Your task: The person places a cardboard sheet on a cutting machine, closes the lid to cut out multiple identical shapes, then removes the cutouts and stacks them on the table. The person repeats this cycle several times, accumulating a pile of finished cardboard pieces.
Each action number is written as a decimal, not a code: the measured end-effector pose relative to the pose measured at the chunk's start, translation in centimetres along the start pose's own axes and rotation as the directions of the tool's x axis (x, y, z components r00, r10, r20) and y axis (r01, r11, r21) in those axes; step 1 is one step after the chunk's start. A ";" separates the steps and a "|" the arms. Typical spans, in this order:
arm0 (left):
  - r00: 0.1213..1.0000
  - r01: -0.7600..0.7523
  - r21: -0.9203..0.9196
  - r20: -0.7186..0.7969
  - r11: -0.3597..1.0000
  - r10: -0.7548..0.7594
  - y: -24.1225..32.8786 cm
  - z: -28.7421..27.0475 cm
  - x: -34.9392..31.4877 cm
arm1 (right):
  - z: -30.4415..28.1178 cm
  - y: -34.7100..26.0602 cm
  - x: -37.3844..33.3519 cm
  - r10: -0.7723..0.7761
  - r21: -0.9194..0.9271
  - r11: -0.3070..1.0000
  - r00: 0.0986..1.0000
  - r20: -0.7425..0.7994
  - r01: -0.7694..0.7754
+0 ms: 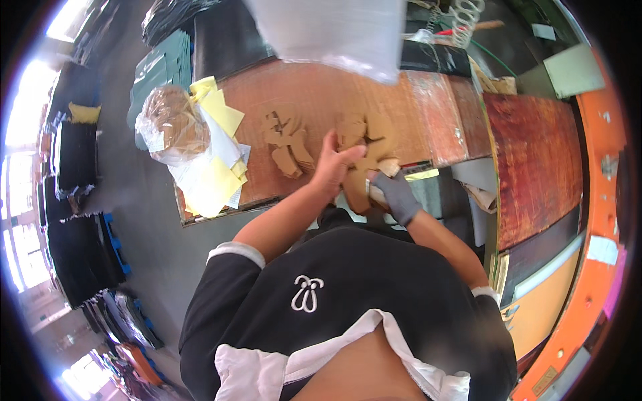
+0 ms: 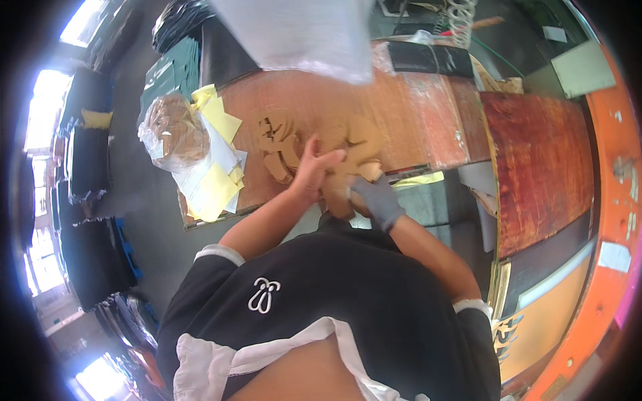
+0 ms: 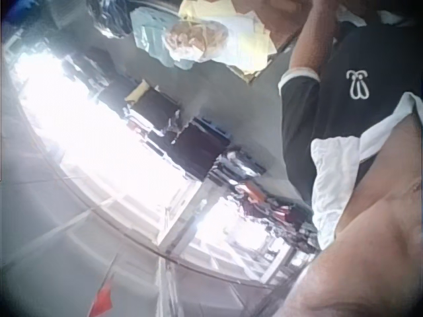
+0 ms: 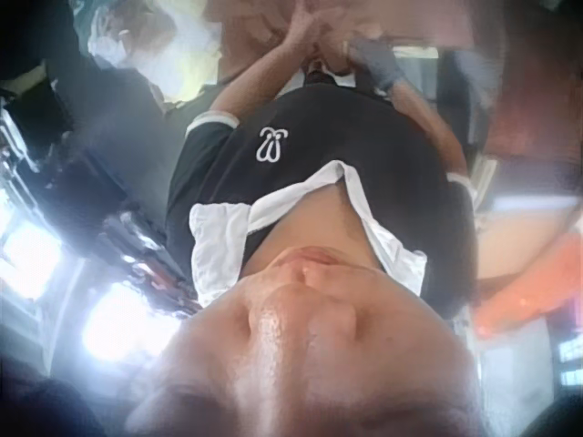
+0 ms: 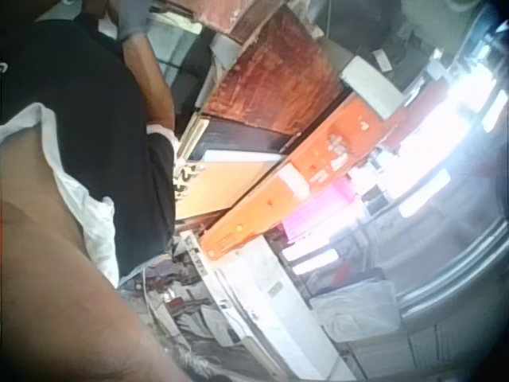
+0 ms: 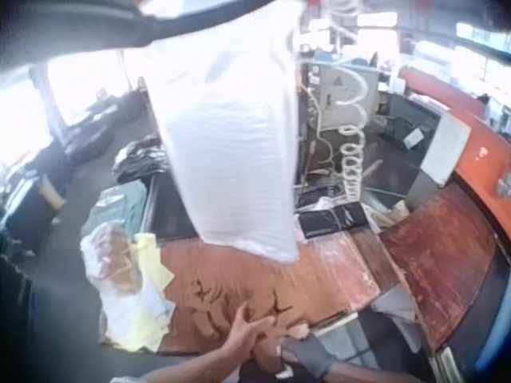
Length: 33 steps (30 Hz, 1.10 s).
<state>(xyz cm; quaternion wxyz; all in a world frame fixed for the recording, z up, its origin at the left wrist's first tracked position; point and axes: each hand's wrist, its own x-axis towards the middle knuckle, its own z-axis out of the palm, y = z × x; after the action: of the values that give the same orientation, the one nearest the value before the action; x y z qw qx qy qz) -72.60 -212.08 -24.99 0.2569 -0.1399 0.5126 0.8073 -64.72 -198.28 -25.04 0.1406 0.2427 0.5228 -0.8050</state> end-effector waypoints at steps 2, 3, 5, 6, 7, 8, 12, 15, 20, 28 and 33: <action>0.996 -0.072 -0.020 -0.060 0.997 0.071 3.2 -4.5 1.3 | 4.3 0.2 4.1 0.010 -0.104 0.995 0.993 0.122 0.003; 0.992 -0.089 -0.022 -0.088 0.996 0.087 4.4 -6.6 1.8 | 6.3 0.4 5.8 -0.001 -0.113 0.993 0.988 0.153 0.018; 0.990 -0.103 -0.046 -0.103 0.994 0.098 6.0 -10.8 3.6 | 9.6 1.2 9.0 -0.087 -0.087 0.990 0.959 0.269 0.114; 0.989 -0.070 -0.031 -0.131 0.997 0.065 6.3 -12.5 4.7 | 11.0 1.7 10.8 0.021 -0.096 0.995 0.977 0.214 0.000; 0.987 -0.035 -0.016 -0.158 0.999 0.032 6.3 -14.1 5.9 | 12.3 2.5 12.5 0.070 -0.064 0.996 0.974 0.217 -0.057; 0.983 -0.005 -0.010 -0.185 1.000 0.003 6.0 -15.4 6.9 | 12.9 3.2 13.7 0.141 -0.042 0.990 0.970 0.197 -0.135; 0.983 -0.013 -0.006 -0.184 1.000 0.012 4.1 -18.0 9.0 | 12.6 5.9 16.2 0.118 -0.245 0.966 0.986 0.118 -0.087; 0.979 -0.033 -0.026 -0.204 0.999 0.027 3.8 -17.4 8.7 | 11.6 6.8 16.7 0.168 -0.232 0.963 0.980 0.104 -0.140; 0.944 -0.075 0.161 -0.307 0.984 0.122 4.6 -15.9 7.2 | 12.0 5.6 16.1 0.204 -0.211 0.961 0.972 0.118 -0.177; 0.943 0.009 0.404 -0.307 0.915 0.126 1.0 -18.8 5.3 | 12.0 3.9 14.6 0.123 -0.584 0.792 0.983 -0.136 -0.180; 0.982 -0.059 0.245 -0.159 0.968 0.100 -1.7 -17.9 4.4 | 10.4 6.4 15.5 0.377 -0.254 0.910 0.908 0.182 -0.327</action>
<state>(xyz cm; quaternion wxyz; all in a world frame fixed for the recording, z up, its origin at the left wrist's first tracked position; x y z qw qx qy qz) -76.01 -226.43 -36.20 0.1945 -0.1555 0.6314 0.7344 -77.23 -210.02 -34.83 0.3690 0.2228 0.5355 -0.7262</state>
